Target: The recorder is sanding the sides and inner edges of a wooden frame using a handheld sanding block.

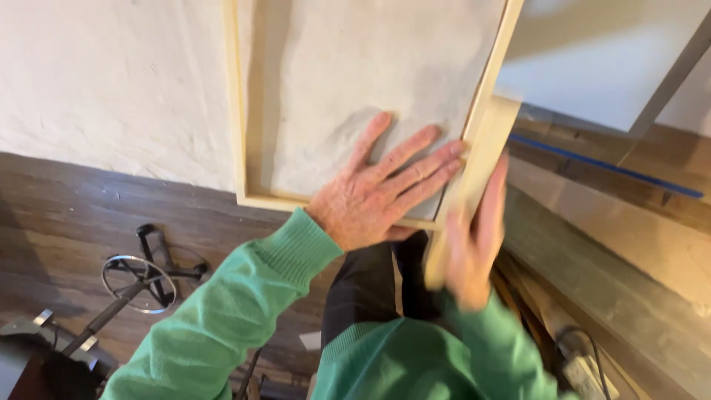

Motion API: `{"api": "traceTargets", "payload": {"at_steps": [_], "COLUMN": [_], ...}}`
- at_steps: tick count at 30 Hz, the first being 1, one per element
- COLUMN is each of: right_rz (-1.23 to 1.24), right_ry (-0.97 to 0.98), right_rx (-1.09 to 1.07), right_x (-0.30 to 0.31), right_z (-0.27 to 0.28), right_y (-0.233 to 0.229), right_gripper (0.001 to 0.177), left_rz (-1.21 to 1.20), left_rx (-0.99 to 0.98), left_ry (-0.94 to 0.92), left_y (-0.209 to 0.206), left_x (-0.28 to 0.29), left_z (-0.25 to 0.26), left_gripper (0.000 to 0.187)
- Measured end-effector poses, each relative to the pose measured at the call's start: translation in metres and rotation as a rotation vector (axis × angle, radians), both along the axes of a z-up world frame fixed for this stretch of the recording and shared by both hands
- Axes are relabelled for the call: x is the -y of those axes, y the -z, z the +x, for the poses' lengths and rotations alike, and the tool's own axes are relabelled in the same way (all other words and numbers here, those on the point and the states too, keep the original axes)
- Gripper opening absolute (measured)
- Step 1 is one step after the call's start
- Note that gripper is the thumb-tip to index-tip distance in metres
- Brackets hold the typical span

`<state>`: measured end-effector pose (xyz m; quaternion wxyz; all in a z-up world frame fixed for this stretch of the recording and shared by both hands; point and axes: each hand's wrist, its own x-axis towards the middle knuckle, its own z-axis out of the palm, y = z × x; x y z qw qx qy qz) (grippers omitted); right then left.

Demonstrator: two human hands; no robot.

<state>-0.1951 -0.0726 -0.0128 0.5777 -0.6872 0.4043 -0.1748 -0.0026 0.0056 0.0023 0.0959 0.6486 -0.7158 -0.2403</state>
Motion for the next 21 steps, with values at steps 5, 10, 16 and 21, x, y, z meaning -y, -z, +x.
{"api": "traceTargets", "payload": {"at_steps": [5,10,16,21], "right_rz": [-0.170,-0.120,-0.313,-0.247], "right_ry": [0.002,0.037,-0.008,-0.047], "right_rx": [0.309,0.108,0.223,0.195], "right_x": [0.101,0.020,0.119,0.060], "right_z": [0.079,0.025,0.091,0.052], "right_y": [0.024,-0.012,0.021,-0.002], "right_gripper": [0.055,0.069,0.056,0.067], "left_rz": [0.004,0.000,-0.002,-0.054], "left_rx": [0.062,0.051,0.059,0.095], "left_ry": [0.025,0.008,0.017,0.014], "left_y": [-0.001,0.005,0.005,0.006], "left_x": [0.003,0.004,0.004,0.006], "left_z": [0.004,0.003,0.003,0.004], "left_gripper": [0.139,0.137,0.135,0.105]}}
